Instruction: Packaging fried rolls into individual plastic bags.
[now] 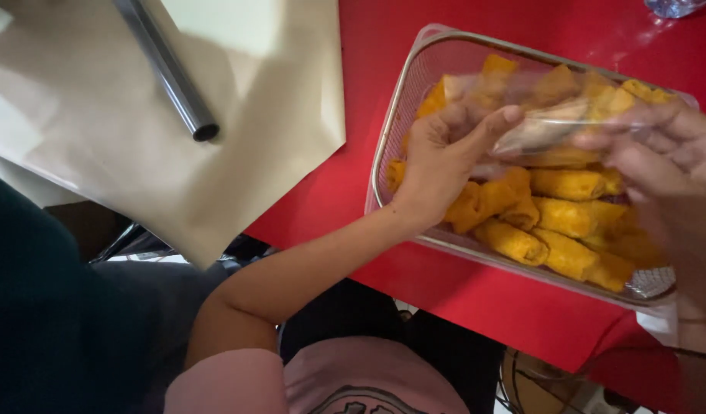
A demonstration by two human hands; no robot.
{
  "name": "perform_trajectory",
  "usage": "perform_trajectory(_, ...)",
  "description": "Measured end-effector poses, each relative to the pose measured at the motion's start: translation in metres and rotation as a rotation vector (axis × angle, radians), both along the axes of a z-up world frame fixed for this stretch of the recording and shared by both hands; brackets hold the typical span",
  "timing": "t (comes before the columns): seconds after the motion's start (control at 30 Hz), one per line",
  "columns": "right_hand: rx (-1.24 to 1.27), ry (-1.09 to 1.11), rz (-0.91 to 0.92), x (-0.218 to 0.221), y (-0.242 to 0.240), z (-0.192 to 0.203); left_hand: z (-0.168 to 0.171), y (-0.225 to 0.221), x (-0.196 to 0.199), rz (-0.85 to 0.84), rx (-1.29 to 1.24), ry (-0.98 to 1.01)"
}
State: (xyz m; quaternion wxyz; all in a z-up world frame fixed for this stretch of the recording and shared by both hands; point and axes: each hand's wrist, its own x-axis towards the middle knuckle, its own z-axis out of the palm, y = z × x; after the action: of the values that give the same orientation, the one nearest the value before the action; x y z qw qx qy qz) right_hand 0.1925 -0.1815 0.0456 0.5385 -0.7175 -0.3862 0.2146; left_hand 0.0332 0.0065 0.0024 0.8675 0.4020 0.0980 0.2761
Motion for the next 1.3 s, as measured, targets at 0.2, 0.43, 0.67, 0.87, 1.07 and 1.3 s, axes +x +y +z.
perform_trajectory(0.2, -0.109, -1.109, 0.393, 0.0, 0.01, 0.013, -0.001, 0.026, 0.001, -0.5, -0.214, 0.192)
perform_trajectory(0.43, -0.094, -0.97, 0.039, -0.04, 0.011, 0.01, 0.017, 0.012, -0.01, -0.327, 0.001, 0.212)
perform_trajectory(0.67, -0.188, -0.288, -0.126, -0.06, 0.03, 0.027, 0.005, -0.003, -0.016, 0.043, 0.553, 0.078)
perform_trajectory(0.87, -0.086, 0.012, 0.13, -0.011, 0.012, 0.009, 0.0, 0.006, -0.009, 0.117, 0.718, -0.076)
perform_trajectory(1.07, -0.037, 0.35, 0.775, 0.02, 0.036, 0.01, -0.012, 0.016, -0.001, -0.004, 0.536, 0.022)
perform_trajectory(1.3, -0.086, 0.256, 0.471, -0.046, 0.056, 0.039, -0.013, 0.012, 0.002, 0.104, 0.612, 0.019)
